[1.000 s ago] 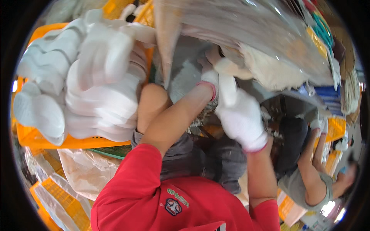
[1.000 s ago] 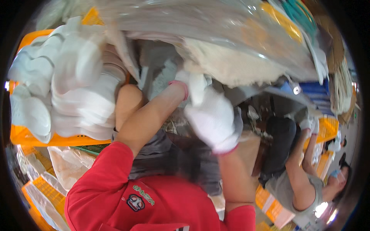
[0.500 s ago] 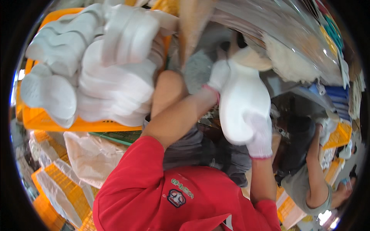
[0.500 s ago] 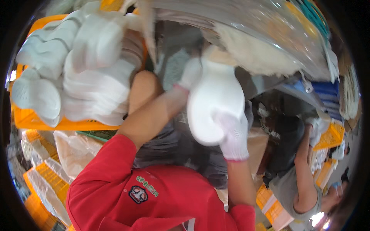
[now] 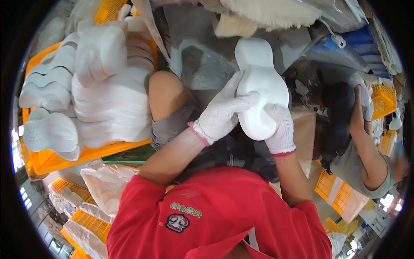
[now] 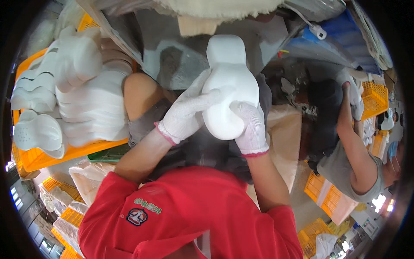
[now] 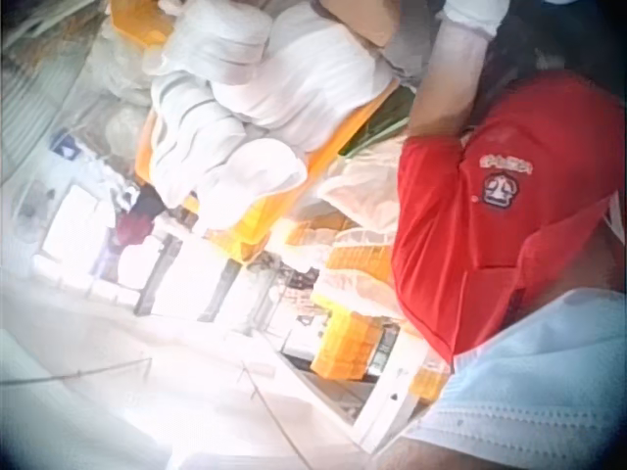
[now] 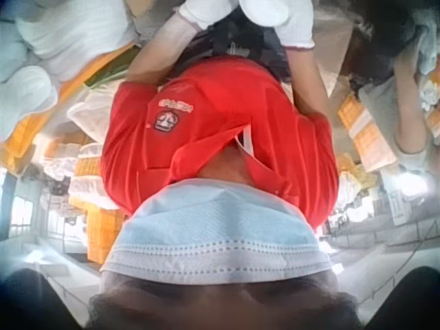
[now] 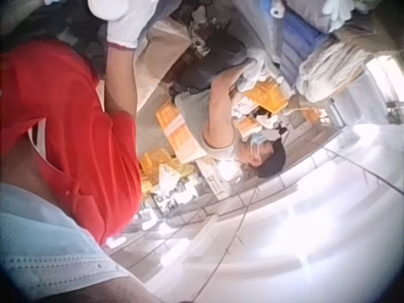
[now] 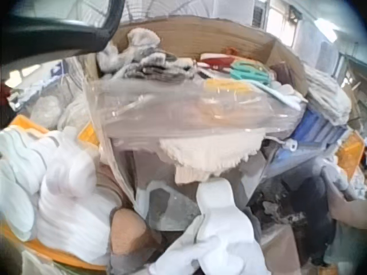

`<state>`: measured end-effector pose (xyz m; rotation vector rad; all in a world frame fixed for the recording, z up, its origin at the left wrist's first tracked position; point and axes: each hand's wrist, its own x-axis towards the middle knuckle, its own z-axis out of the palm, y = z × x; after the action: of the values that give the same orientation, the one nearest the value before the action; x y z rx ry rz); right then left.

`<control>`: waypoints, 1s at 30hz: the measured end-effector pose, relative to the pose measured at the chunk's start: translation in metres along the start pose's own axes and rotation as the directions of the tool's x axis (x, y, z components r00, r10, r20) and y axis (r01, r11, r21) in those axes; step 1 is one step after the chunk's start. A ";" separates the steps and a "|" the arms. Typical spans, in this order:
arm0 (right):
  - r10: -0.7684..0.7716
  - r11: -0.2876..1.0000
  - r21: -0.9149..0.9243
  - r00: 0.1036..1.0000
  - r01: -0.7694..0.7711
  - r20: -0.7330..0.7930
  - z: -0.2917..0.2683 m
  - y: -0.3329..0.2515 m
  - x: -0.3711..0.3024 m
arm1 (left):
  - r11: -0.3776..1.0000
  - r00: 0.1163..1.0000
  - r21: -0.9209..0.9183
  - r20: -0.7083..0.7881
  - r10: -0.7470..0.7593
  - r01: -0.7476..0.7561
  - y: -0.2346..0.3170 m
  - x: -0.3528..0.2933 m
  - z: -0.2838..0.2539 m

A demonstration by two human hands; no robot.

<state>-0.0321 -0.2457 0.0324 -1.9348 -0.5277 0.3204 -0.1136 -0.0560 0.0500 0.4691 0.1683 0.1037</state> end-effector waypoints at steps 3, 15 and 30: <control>-0.368 0.894 -0.215 0.917 0.394 0.154 0.027 -0.002 0.045 | 0.996 0.995 -0.005 -0.025 0.093 -0.093 0.019 0.013 0.001; -0.558 0.694 -0.402 0.799 0.598 0.226 0.047 -0.015 0.109 | 0.990 0.984 0.015 -0.108 0.142 -0.141 0.031 0.058 -0.045; 0.220 0.730 -0.633 0.966 -0.257 -0.139 -0.116 0.026 -0.088 | -0.095 0.556 0.987 0.008 0.831 0.129 0.235 -0.111 -0.014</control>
<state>-0.0506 -0.3907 0.0540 -2.7004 -0.3724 0.2637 -0.2388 0.1435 0.1603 2.0484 0.9208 0.9165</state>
